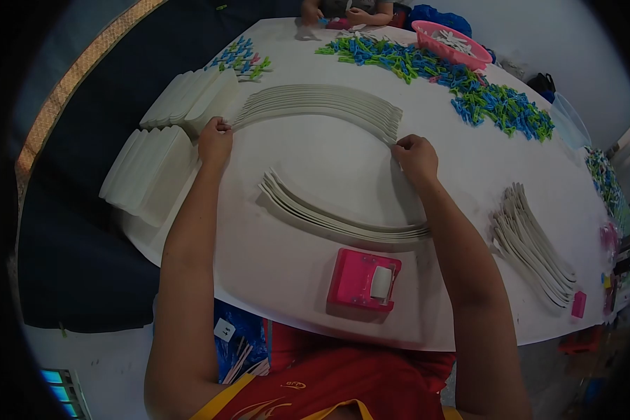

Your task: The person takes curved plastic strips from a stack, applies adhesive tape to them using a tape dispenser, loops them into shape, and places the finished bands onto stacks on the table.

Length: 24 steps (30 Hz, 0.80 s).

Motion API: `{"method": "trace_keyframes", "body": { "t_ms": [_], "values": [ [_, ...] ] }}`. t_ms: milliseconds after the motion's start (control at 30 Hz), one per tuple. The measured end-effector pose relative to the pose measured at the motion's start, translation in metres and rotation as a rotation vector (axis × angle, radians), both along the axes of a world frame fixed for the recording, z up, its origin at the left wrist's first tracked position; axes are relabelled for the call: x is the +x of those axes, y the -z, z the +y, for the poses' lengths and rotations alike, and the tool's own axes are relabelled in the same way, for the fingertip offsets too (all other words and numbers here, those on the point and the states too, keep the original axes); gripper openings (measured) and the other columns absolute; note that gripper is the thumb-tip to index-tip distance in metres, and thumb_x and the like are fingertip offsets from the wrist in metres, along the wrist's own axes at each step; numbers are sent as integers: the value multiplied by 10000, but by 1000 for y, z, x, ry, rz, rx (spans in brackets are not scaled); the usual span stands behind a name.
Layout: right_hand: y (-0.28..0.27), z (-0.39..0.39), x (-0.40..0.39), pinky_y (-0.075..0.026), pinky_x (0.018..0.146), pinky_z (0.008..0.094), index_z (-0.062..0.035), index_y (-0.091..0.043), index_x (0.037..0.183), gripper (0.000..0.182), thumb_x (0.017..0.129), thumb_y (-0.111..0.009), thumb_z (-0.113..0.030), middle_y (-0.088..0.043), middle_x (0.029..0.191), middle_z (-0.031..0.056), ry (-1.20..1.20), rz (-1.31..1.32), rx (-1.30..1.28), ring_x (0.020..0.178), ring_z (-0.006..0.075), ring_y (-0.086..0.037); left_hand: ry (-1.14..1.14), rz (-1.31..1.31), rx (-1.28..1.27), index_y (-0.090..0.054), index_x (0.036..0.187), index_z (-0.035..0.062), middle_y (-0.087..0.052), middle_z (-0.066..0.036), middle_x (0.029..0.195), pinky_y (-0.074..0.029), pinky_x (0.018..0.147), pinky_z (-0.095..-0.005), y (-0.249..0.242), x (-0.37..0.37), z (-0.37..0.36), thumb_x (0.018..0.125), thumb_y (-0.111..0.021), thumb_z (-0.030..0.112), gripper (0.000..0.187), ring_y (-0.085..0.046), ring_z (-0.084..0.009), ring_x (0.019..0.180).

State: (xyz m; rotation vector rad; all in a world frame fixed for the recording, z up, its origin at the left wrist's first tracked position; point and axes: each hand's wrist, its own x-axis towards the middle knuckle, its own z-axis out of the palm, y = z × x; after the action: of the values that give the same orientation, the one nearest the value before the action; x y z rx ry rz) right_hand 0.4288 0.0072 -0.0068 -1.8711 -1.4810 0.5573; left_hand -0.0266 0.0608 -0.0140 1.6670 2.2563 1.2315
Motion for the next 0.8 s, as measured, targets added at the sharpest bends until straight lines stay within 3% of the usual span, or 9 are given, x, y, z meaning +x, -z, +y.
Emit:
{"method": "trace_keyframes", "body": {
  "t_ms": [267, 433, 533, 800],
  "values": [
    [3, 1, 1, -552, 784, 370, -90, -785, 976, 270, 807, -716, -288, -755, 887, 94, 24, -33, 9, 785, 245, -716, 5, 5, 32, -685, 1157, 81, -766, -46, 1010, -554, 817, -373, 7, -6, 7, 861, -674, 133, 301, -726, -251, 946],
    [4, 3, -1, -545, 836, 391, -125, -794, 958, 238, 805, -702, -282, -722, 956, 100, 43, -79, 16, 898, 284, -697, 19, 20, 50, -687, 1147, 76, -767, -53, 1004, -556, 819, -371, 10, -8, 8, 856, -677, 133, 297, -729, -253, 938],
    [6, 2, -3, -550, 744, 356, -62, -779, 950, 231, 818, -734, -246, -738, 893, 86, 65, -121, 125, 789, 217, -696, 23, 23, 63, -689, 1138, 73, -767, -55, 1002, -557, 819, -370, 10, -8, 8, 854, -678, 131, 291, -730, -254, 937],
    [5, 0, -6, -548, 826, 388, -78, -790, 960, 259, 815, -732, -285, -701, 976, 121, 84, -181, 140, 882, 278, -690, 16, 36, 53, -689, 1138, 78, -769, -54, 1018, -556, 824, -376, 11, -10, 9, 854, -678, 144, 292, -730, -259, 946]
  ]
}}
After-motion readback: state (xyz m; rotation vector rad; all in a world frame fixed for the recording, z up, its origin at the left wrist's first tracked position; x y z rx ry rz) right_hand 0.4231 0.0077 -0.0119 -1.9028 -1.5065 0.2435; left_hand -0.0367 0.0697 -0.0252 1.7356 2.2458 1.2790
